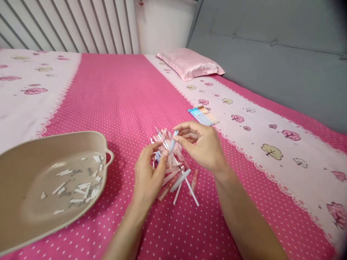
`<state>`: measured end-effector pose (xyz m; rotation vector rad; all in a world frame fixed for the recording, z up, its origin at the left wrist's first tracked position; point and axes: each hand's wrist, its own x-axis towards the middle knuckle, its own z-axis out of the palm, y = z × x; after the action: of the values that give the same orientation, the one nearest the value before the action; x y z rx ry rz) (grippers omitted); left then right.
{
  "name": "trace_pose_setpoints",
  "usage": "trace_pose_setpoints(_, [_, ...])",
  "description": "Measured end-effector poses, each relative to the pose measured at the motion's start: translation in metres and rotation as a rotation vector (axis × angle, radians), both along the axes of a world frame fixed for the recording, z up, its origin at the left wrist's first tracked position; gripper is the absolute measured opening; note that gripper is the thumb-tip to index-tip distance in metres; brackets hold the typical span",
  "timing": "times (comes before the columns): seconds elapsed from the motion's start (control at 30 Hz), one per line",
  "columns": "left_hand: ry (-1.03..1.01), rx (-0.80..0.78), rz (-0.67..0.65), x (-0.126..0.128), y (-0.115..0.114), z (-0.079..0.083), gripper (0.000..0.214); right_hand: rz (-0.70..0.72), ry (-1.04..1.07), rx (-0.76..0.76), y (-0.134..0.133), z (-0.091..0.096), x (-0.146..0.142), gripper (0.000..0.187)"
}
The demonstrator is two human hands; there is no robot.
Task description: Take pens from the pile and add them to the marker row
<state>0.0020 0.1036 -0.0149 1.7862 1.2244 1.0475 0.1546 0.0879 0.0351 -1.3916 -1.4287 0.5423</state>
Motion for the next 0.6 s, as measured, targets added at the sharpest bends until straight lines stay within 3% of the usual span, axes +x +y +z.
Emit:
trace_pose_setpoints(0.1, [-0.024,0.05,-0.057,0.002,-0.004,0.004,0.039,0.058,0.057,-0.024,-0.003,0.002,-0.003,0.013])
trace_pose_setpoints(0.27, [-0.052,0.093,-0.034,0.002,-0.007,0.008,0.032,0.154,0.056,-0.055,-0.006,0.003,-0.006,0.015])
trace_pose_setpoints(0.43, [-0.048,0.071,-0.118,0.0,-0.004,0.006,0.025,0.183,-0.001,-0.089,-0.01,0.004,-0.005,0.018])
trace_pose_setpoints(0.6, [-0.044,0.077,-0.083,0.0,-0.001,0.004,0.023,0.174,-0.047,-0.094,-0.013,0.008,-0.001,0.023])
